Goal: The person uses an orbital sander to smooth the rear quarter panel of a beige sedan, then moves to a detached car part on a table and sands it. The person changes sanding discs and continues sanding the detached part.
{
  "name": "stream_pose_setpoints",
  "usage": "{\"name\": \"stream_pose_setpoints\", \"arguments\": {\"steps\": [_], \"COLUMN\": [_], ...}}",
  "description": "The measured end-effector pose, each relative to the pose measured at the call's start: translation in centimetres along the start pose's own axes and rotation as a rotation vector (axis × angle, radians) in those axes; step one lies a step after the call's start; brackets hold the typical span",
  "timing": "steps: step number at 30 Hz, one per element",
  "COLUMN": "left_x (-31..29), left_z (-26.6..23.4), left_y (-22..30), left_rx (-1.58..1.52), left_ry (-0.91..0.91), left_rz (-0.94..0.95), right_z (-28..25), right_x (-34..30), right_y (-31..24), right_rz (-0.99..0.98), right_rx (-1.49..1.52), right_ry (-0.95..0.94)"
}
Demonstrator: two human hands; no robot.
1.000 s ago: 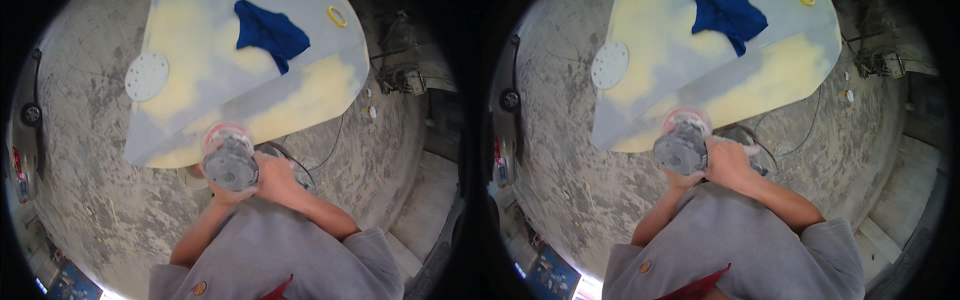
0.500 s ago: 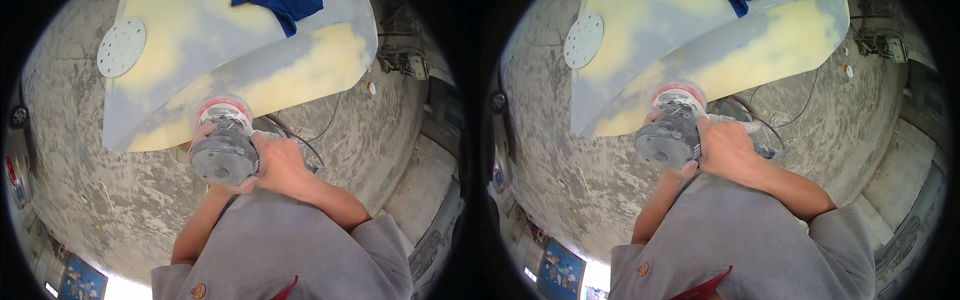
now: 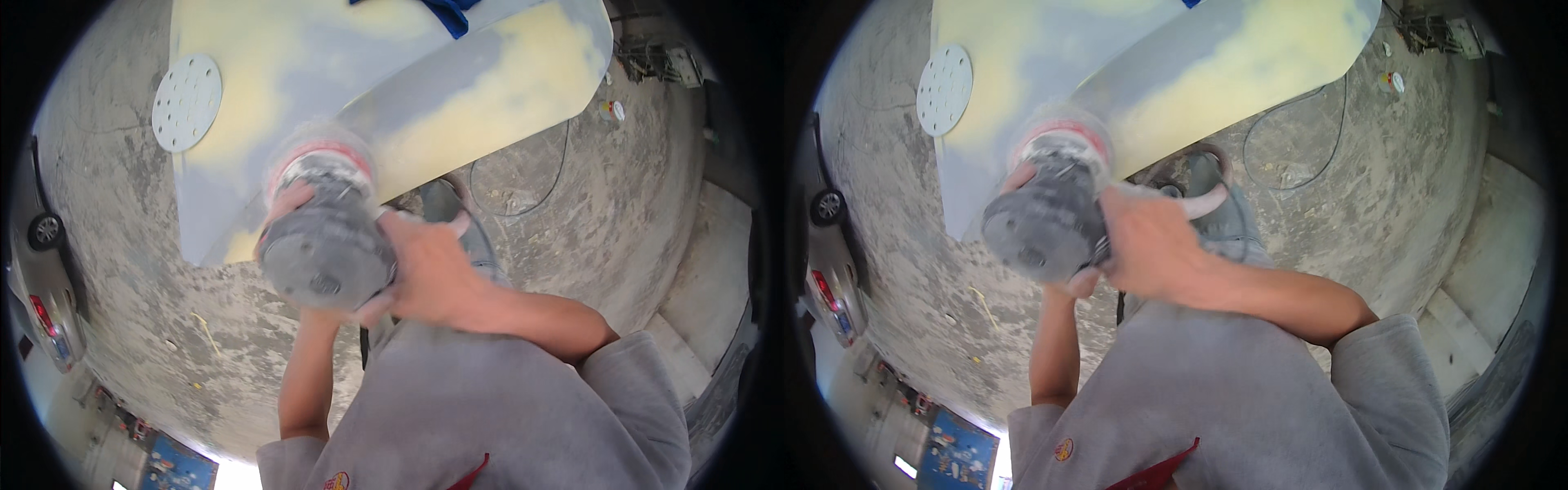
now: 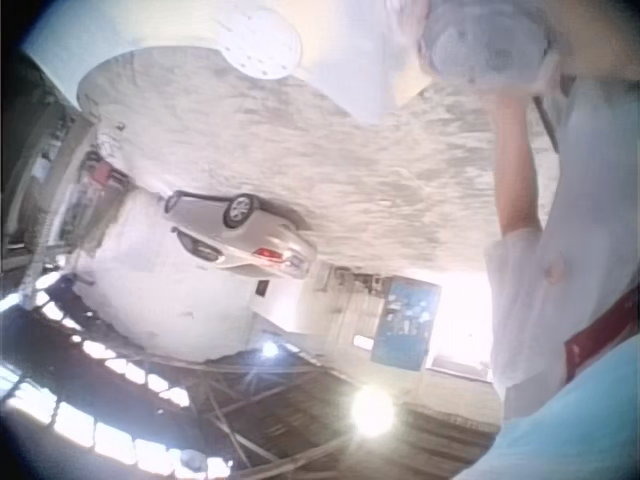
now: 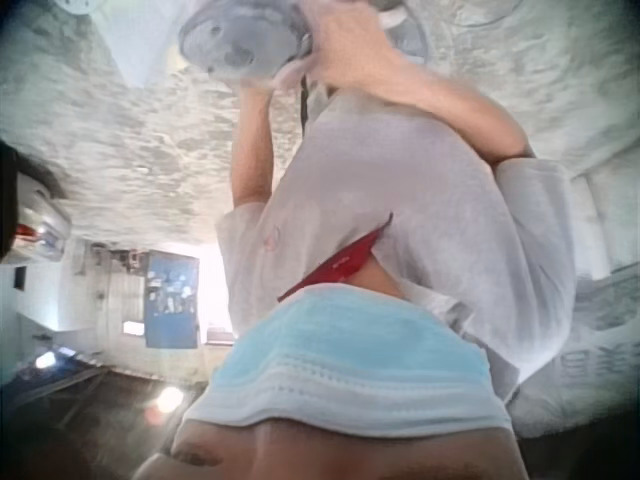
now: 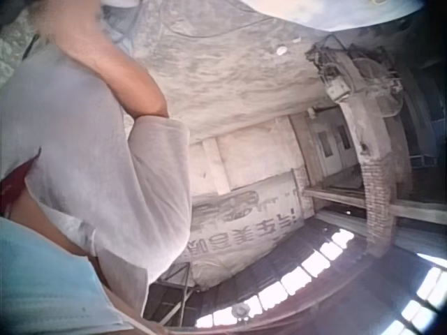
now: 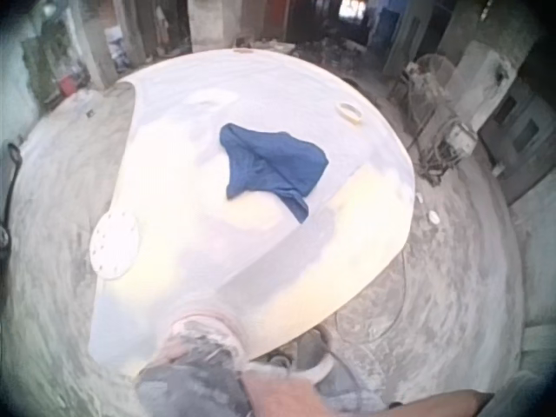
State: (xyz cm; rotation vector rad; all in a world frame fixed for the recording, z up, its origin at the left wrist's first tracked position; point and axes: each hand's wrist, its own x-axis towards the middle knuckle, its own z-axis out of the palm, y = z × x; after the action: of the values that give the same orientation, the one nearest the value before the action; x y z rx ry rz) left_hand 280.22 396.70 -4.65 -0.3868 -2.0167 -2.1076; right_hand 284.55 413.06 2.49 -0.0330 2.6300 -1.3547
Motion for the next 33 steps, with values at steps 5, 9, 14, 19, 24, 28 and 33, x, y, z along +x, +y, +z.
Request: {"name": "stream_pose_setpoints", "arguments": {"steps": [5,9,14,19,24,28,33], "left_x": [3.3,6.3,8.9,9.1,9.4,9.3,9.2], "left_z": [-4.7,-5.1,-4.4,-4.8,-5.1,-4.2,-4.1], "left_y": [0.7,0.0,-0.1,0.2,0.0,0.4,0.1], "left_rx": [0.313,0.399,0.441,0.268,0.380,0.432,0.382], "left_ry": [-0.155,-0.250,-0.459,-0.535,-0.478,-0.434,-0.427], "left_rz": [0.248,0.350,0.311,0.430,0.267,0.330,0.391], "right_z": [6.4,8.7,8.4,7.9,7.4,7.0,7.1], "right_x": [1.1,1.8,2.7,3.5,3.9,4.0,4.1], "right_y": [-1.1,-0.6,-0.4,-0.9,0.0,-0.1,-0.2], "right_rz": [0.016,0.100,0.171,0.090,0.061,0.057,0.053], "right_rx": [0.455,0.630,0.758,0.675,0.631,0.633,0.628], "right_ry": [0.083,0.140,0.237,0.169,0.255,0.258,0.200]}}
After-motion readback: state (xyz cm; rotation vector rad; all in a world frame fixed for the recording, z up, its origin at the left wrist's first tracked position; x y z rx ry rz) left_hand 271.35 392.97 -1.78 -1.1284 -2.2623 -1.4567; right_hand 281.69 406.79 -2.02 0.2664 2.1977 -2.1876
